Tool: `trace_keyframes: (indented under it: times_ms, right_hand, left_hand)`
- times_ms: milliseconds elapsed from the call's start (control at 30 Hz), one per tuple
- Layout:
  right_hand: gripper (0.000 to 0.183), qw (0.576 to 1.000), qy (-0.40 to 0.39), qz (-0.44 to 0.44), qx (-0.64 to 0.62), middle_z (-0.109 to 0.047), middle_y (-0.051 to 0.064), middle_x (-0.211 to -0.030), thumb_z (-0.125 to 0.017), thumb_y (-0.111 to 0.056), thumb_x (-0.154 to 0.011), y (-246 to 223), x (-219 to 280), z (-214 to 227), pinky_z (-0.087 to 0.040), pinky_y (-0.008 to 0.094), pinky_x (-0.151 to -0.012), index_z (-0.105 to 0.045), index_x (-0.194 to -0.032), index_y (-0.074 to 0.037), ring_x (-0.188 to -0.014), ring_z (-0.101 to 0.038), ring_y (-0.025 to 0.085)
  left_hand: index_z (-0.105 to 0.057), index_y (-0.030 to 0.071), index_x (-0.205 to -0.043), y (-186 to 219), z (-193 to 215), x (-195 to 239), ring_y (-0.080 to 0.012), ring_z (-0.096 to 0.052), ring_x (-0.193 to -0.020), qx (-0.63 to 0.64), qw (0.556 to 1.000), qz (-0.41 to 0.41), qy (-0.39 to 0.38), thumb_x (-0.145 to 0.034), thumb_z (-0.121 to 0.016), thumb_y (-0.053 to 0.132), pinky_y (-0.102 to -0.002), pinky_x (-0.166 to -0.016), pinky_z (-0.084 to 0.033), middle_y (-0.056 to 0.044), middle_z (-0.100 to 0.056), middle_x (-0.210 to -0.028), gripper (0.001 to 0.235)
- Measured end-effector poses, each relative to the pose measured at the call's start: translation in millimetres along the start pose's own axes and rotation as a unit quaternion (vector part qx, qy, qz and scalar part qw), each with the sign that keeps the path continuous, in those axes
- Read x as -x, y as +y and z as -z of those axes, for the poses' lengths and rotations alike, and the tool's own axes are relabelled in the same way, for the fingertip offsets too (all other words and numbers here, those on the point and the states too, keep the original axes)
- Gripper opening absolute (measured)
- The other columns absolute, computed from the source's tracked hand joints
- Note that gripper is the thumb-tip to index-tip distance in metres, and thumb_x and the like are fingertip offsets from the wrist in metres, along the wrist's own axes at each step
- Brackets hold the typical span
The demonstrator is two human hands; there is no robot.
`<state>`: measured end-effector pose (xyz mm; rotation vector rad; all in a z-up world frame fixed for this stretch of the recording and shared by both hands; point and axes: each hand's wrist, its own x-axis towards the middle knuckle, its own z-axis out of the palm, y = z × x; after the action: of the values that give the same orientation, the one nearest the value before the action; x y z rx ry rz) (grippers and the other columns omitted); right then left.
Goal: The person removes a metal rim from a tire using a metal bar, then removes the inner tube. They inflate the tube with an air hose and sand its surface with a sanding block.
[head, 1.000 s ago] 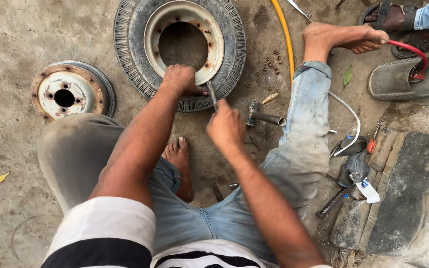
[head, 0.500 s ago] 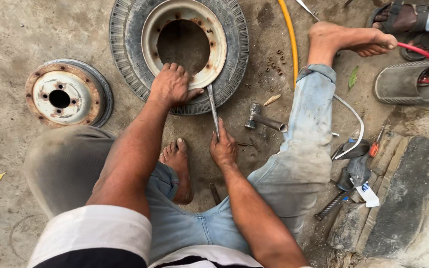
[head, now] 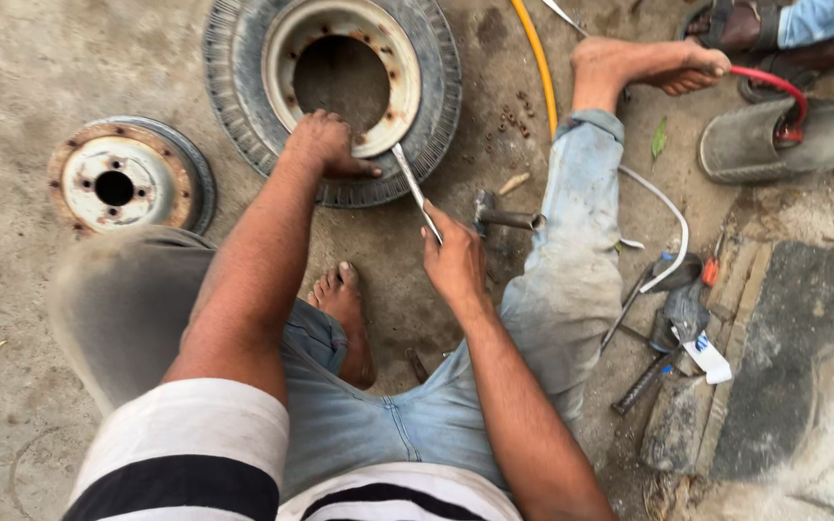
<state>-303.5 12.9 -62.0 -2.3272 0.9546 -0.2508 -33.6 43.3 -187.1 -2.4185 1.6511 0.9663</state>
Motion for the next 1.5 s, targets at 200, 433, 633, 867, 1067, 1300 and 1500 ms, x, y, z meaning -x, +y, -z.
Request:
trace_keyframes:
  times_ms: [200,433,633,867,1067,1300,1500]
  right_hand:
    - [0.029,0.975,-0.112,-0.171,0.086,-0.075,0.02,-0.092,-0.067,-0.017,-0.096,-57,-30,9,-0.054,0.049,-0.08,-0.069,-0.124,-0.013,-0.089,-0.072,0.039]
    - [0.021,0.944,-0.206,-0.113,0.232,-0.072,0.026,-0.103,-0.07,-0.014,-0.08,-102,-160,27,-0.056,0.05,-0.088,-0.076,-0.095,-0.001,-0.101,-0.07,0.043]
    - [0.028,0.974,-0.141,-0.089,0.155,-0.074,0.022,-0.095,-0.077,-0.033,-0.084,-4,-88,37,-0.055,0.053,-0.08,-0.079,-0.097,-0.008,-0.093,-0.071,0.042]
    - [0.028,0.957,-0.112,-0.245,0.111,-0.072,0.021,-0.089,-0.067,-0.037,-0.097,57,16,-78,-0.051,0.059,-0.075,-0.065,-0.103,-0.009,-0.087,-0.067,0.047]
    - [0.023,0.975,-0.105,-0.151,0.124,-0.072,0.017,-0.089,-0.063,-0.029,-0.099,101,15,-97,-0.051,0.058,-0.072,-0.058,-0.098,-0.007,-0.082,-0.068,0.045]
    - [0.032,0.987,-0.053,-0.085,0.123,-0.072,0.022,-0.088,-0.077,-0.027,-0.088,68,-34,-27,-0.052,0.057,-0.071,-0.066,-0.114,-0.012,-0.084,-0.067,0.048]
    - [0.043,0.983,-0.072,-0.168,0.034,-0.075,0.021,-0.1,-0.071,-0.02,-0.093,10,-4,50,-0.057,0.045,-0.082,-0.066,-0.136,-0.023,-0.091,-0.074,0.036]
  left_hand:
    - [-0.079,0.013,-0.11,-3,0,0,-0.0318,-0.055,-0.126,0.034,0.999,0.007,0.02,-0.059,-0.079,0.086,-0.044,-0.109,-0.042,-0.014,-0.069,-0.121,0.09]
    - [-0.081,0.018,-0.11,-2,3,1,-0.0303,-0.056,-0.127,0.042,0.998,0.009,0.049,-0.064,-0.077,0.082,-0.043,-0.107,-0.043,-0.011,-0.07,-0.124,0.079]
    - [-0.077,0.022,-0.117,1,7,15,-0.0301,-0.055,-0.12,0.027,0.997,-0.023,0.064,-0.07,-0.067,0.087,-0.043,-0.101,-0.042,-0.012,-0.067,-0.121,0.081]
    - [-0.075,0.009,-0.114,8,8,26,-0.0281,-0.058,-0.113,-0.028,0.995,-0.039,0.085,-0.094,-0.048,0.078,-0.041,-0.098,-0.043,-0.013,-0.068,-0.114,0.077]
    - [-0.074,0.006,-0.115,10,12,24,-0.0285,-0.059,-0.109,-0.053,0.995,-0.057,0.062,-0.099,-0.045,0.073,-0.041,-0.096,-0.044,-0.015,-0.067,-0.111,0.075]
    - [-0.073,0.011,-0.124,19,1,4,-0.0322,-0.059,-0.11,0.016,0.987,-0.008,0.158,-0.101,-0.045,0.069,-0.045,-0.093,-0.044,-0.018,-0.068,-0.115,0.069]
    - [-0.065,0.012,-0.133,27,13,-9,-0.0385,-0.055,-0.125,0.056,0.998,-0.001,0.031,-0.086,-0.06,0.075,-0.048,-0.105,-0.043,-0.022,-0.061,-0.132,0.079]
